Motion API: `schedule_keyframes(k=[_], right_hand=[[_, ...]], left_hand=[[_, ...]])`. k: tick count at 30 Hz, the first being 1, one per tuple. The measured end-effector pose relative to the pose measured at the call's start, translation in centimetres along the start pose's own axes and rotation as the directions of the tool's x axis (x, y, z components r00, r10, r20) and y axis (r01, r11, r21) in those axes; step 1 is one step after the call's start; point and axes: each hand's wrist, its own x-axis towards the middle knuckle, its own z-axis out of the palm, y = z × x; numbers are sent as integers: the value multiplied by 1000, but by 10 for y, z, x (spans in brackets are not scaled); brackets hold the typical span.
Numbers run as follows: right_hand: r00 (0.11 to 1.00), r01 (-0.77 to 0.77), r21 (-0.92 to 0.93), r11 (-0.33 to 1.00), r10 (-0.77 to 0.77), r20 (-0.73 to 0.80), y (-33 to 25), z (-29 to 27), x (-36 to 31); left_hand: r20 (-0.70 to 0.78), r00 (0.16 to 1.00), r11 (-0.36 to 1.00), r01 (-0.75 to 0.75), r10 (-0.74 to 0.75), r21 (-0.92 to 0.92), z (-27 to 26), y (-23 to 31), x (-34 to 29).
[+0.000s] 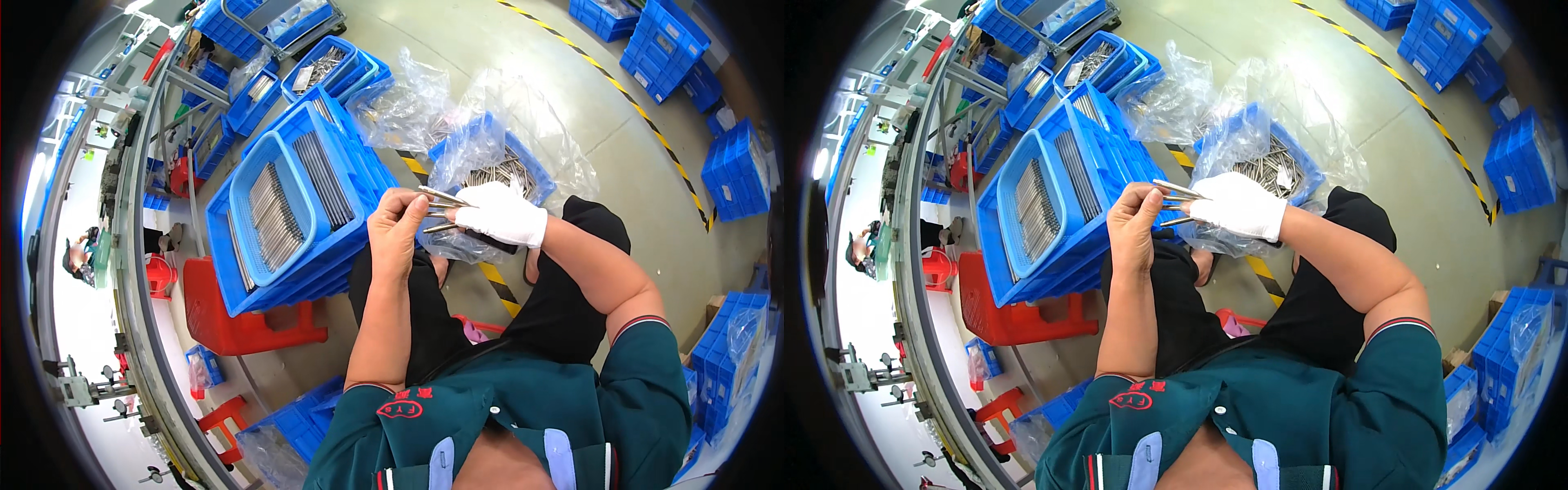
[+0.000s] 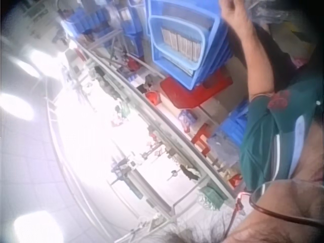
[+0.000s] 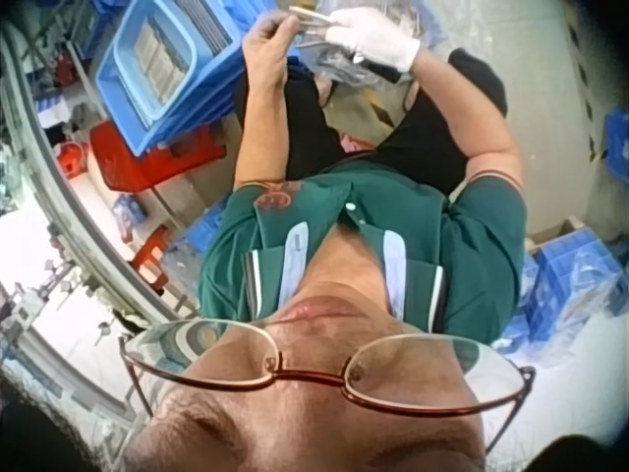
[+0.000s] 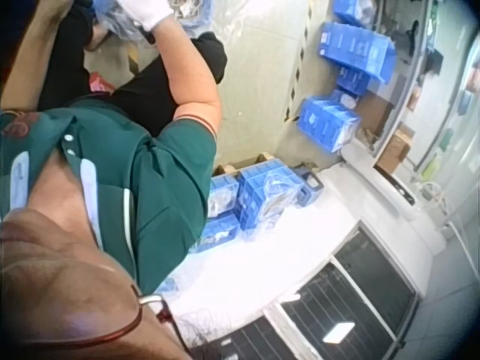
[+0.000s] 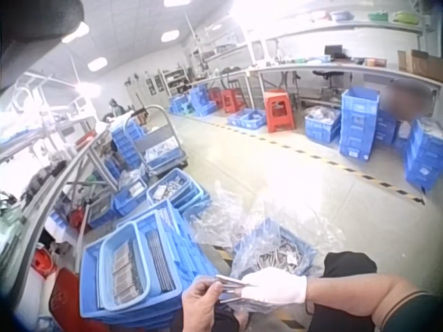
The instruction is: The person sits on the floor and repeatedly picks up small metal rods from a plastic bag, inspects them, and places them into a blue plastic crate. The person handles the rods one by one or in small groups, organizing them into the crate.
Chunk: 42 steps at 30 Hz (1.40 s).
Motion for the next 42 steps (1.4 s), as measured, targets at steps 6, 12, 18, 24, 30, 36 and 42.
schedule_keyframes(k=[6,12,18,24,30,36,42], right_hand=[[998,-43,52,998,41,45,0,-8,-2],[992,-13,6,1000,12,124,-1,-6,-1],[987,-41,65,997,30,157,-2,-7,-2],[985,-36,43,998,28,169,0,-7,-4],[992,3,-16,1000,-1,126,-1,0,0],[978,-203,270,941,183,101,-11,-27,3],[990,-64,331,941,17,143,-95,-13,38]], left_hand=[[-199,980,999,14,-21,-34,-7,8,2],[-41,993,982,102,-110,-159,-3,5,2],[24,988,974,153,-151,-165,-4,8,1],[75,971,951,236,-225,-202,-6,6,0],[2,983,982,184,-184,-40,-9,4,-2],[-133,989,985,90,-71,145,-1,-4,0],[-23,992,948,122,-121,293,-1,-22,-2]])
